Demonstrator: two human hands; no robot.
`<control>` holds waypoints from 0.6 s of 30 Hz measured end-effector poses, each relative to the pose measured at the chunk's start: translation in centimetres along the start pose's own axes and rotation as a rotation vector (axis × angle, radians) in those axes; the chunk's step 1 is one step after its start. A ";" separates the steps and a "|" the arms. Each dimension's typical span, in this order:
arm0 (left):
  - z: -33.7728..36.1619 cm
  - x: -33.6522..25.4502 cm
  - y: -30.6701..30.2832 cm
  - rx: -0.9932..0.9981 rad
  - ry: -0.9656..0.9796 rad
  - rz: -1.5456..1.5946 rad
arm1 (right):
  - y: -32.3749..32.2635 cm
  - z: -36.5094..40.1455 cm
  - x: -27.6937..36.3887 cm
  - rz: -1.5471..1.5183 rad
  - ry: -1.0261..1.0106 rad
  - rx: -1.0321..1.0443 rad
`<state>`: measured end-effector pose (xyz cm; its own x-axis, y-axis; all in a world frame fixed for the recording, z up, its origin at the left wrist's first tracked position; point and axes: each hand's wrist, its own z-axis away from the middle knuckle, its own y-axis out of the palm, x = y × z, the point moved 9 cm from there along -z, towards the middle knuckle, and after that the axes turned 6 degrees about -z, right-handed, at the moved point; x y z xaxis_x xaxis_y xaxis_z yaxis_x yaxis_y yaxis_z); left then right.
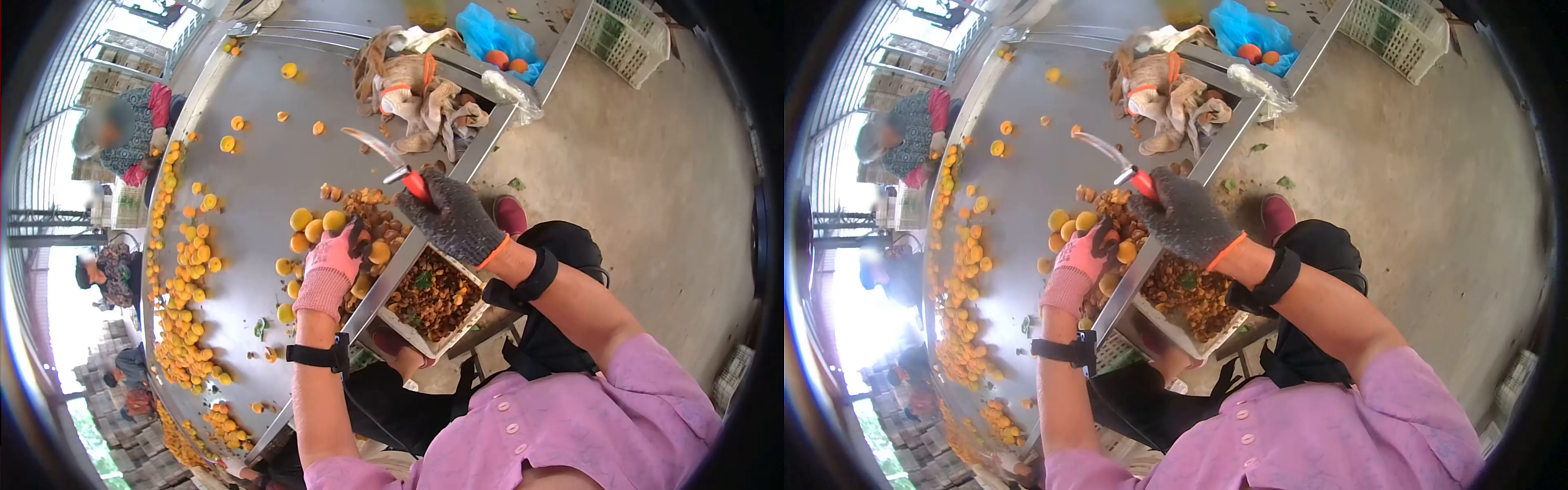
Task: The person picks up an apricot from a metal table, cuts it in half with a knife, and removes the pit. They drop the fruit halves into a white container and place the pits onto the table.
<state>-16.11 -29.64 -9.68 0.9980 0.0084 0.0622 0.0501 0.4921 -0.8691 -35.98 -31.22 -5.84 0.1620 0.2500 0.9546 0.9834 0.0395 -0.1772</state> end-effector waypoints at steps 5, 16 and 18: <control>-1.8 0.6 0.2 -0.104 -0.053 -0.102 | 0.7 -0.4 0.9 0.033 -0.135 0.000; 19.8 1.6 -2.8 -0.669 -0.116 1.733 | 1.1 4.3 3.6 -0.044 -0.442 0.119; 21.9 0.7 -1.4 -0.686 -0.153 1.704 | 2.9 9.3 6.3 0.015 -0.748 0.325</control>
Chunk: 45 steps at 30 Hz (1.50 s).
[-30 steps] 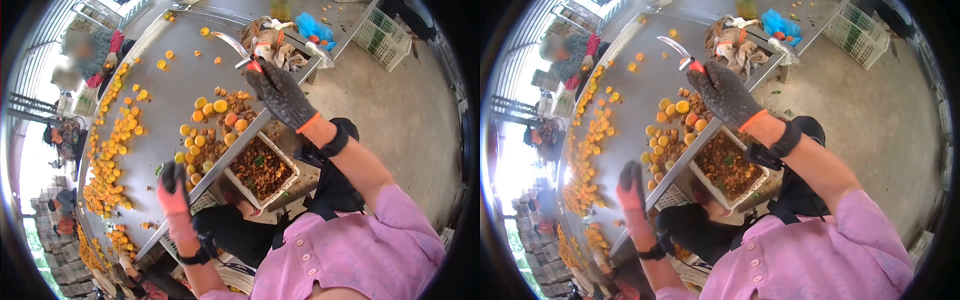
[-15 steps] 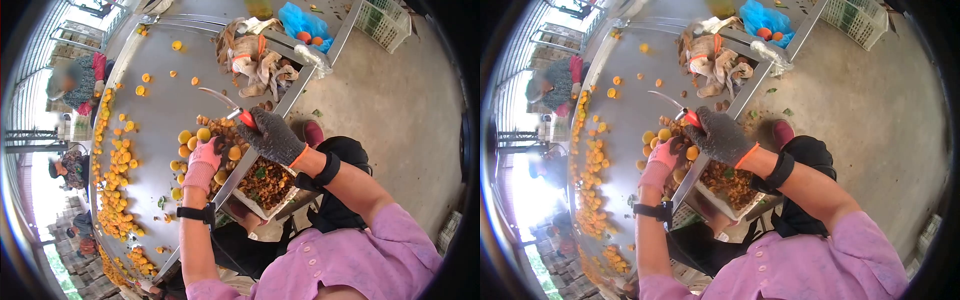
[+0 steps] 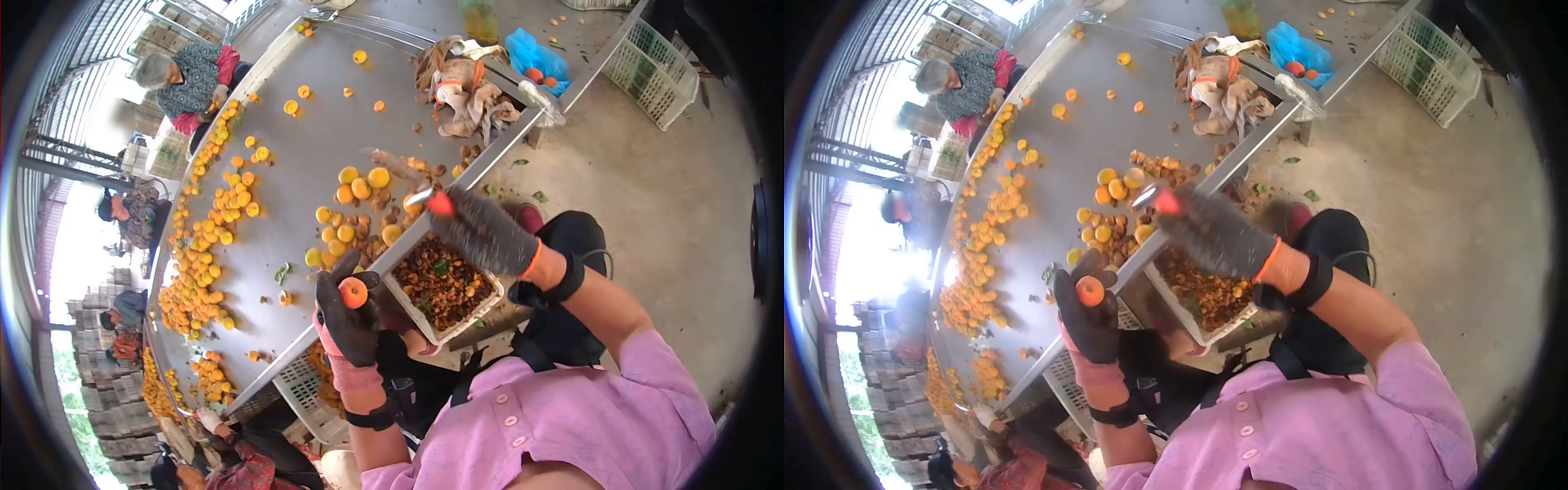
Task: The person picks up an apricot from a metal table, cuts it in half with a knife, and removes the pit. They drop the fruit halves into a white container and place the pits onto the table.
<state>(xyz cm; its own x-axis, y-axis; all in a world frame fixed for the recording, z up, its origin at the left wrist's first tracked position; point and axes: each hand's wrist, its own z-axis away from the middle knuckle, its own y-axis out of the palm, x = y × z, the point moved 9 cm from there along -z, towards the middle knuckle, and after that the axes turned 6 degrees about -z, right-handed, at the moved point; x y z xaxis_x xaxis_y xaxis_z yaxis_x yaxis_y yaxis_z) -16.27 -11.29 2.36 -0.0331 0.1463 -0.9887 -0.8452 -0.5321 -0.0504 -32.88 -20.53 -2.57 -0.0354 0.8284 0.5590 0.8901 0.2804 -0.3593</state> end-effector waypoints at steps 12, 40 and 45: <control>7.0 0.8 -3.0 -0.139 0.222 0.095 | 3.9 0.0 15.1 -0.213 0.544 0.228; 9.2 -4.0 -5.9 -0.271 0.491 -0.182 | 4.4 -1.6 20.3 -0.454 0.219 0.284; 8.5 -2.1 -3.5 -0.219 0.187 0.426 | 5.0 1.7 17.1 -0.111 0.596 0.325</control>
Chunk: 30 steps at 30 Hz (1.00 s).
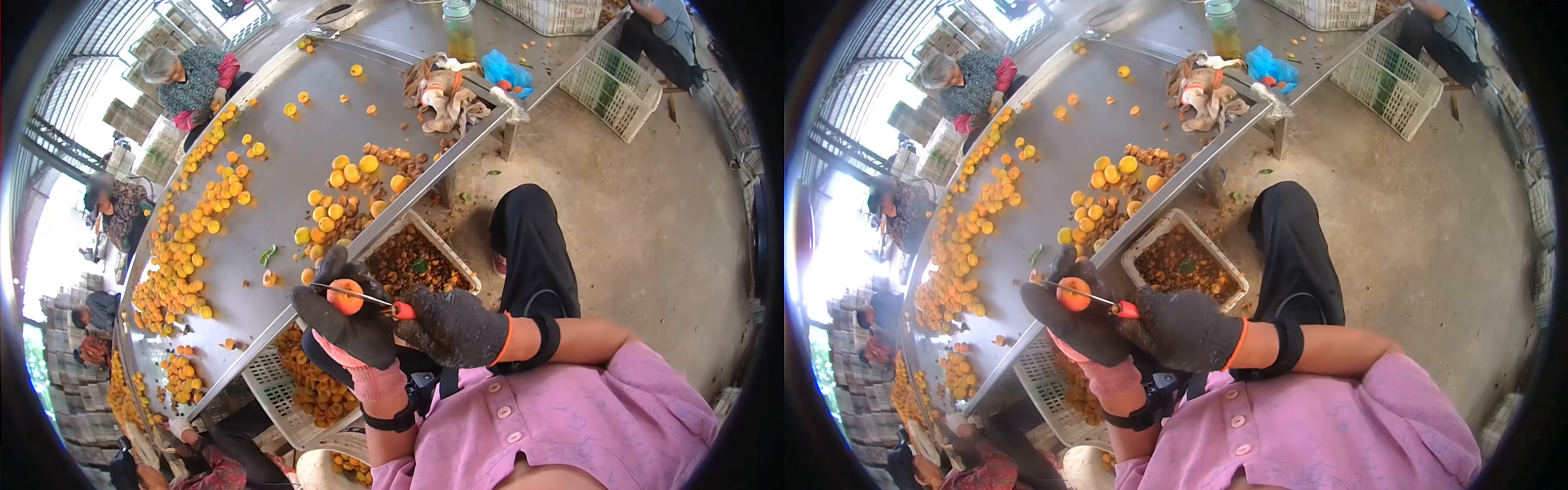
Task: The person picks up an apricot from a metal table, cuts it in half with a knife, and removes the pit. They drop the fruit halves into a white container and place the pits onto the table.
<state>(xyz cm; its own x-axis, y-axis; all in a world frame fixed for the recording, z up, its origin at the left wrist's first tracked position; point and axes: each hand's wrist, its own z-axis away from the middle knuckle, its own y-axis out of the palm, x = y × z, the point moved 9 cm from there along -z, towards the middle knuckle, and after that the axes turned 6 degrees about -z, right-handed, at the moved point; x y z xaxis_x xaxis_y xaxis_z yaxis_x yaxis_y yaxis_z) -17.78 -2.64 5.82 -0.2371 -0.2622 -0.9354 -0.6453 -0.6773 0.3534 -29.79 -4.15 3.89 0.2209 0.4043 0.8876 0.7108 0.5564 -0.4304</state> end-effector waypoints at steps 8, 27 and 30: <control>0.5 2.2 2.2 0.099 0.039 -0.107 | -2.3 0.1 0.8 0.109 -0.145 0.001; 1.2 0.1 8.9 0.320 0.358 -0.664 | -6.9 -1.0 -2.0 0.063 -0.206 -0.169; 2.5 0.6 9.3 0.477 0.138 -0.269 | -7.9 -0.8 -2.6 0.004 -0.012 0.011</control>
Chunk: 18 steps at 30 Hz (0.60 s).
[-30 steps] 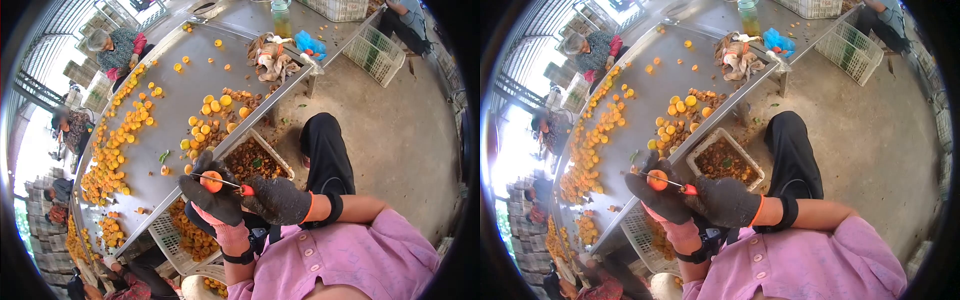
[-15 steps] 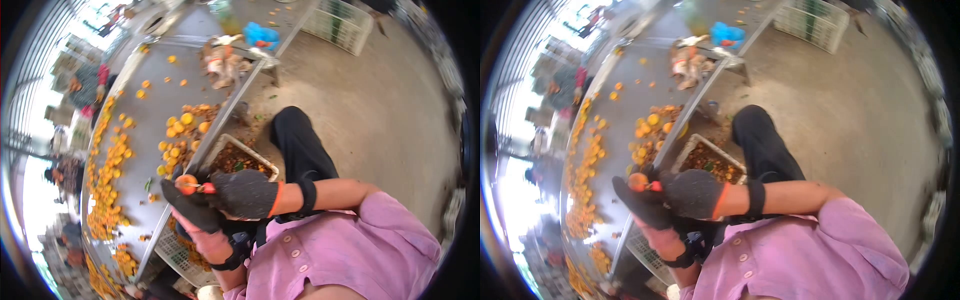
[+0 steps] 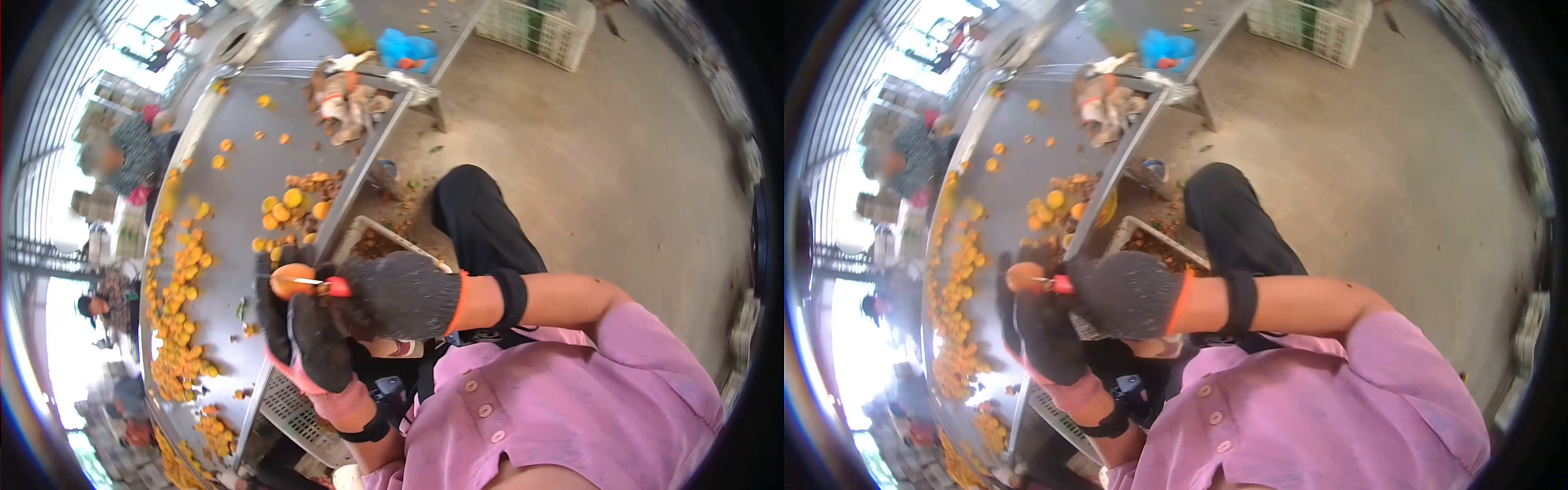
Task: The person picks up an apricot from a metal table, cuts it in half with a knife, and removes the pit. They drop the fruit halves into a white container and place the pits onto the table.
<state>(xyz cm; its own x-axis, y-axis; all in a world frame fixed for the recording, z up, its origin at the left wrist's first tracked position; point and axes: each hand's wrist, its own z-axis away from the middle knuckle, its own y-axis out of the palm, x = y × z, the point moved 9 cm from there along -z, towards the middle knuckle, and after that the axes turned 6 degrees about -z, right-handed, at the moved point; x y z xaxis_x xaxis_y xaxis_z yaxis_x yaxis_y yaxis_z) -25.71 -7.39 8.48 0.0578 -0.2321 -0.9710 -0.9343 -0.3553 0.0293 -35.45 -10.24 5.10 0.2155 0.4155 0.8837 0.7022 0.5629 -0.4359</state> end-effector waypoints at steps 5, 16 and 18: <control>1.1 1.7 -2.6 -0.195 -0.169 -0.194 | 0.3 1.1 1.0 -0.019 -0.247 -0.151; -0.2 1.4 -5.9 -0.114 0.054 -0.200 | 3.5 -2.5 2.0 0.375 -0.081 0.135; -1.5 3.4 -8.5 -0.292 0.017 -0.355 | 4.1 -4.4 1.7 0.433 -0.098 0.128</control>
<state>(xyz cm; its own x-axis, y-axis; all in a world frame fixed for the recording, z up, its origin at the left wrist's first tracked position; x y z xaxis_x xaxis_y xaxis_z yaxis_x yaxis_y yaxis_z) -17.02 -6.52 5.32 0.3645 -0.0636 -0.9290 -0.7174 -0.6553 -0.2366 -29.23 -10.39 5.52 0.4014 0.6939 0.5978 0.4709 0.4034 -0.7845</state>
